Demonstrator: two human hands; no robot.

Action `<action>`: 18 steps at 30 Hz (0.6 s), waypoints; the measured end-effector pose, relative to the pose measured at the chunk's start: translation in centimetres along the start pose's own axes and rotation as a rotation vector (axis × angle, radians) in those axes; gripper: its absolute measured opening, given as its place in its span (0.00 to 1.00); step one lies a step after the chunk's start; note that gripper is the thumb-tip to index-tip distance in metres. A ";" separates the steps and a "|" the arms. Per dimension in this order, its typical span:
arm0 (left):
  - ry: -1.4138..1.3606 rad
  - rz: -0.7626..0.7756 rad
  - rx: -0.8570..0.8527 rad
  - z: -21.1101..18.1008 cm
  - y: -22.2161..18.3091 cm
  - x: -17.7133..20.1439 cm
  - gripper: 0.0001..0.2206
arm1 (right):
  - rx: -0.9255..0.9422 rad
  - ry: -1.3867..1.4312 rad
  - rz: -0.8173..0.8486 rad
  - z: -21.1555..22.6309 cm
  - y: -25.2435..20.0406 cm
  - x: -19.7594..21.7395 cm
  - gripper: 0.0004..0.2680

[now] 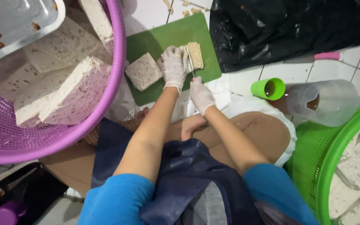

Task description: A person wearing gloves slices blocks of tempeh into thin strips using a knife on a cutting board while sitting on the floor.

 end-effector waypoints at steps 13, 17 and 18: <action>-0.036 0.042 -0.009 1.0 0.6 -2.5 0.09 | -0.006 -0.106 0.057 2.9 -4.4 3.4 0.12; -0.022 0.064 -0.009 0.4 0.0 -0.3 0.09 | -0.024 0.122 0.057 -0.3 1.7 -1.2 0.10; -0.023 0.045 -0.015 0.4 0.3 -0.5 0.09 | -0.015 0.119 0.039 -1.6 3.6 -2.9 0.10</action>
Point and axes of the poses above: each hand's wrist, its own y-axis towards the middle knuckle, its own x-axis out of the back of the hand, z = x × y, the point moved 2 cm from there along y, towards the middle knuckle, and after that the axes turned 12 degrees about z, right-handed, at the moved point
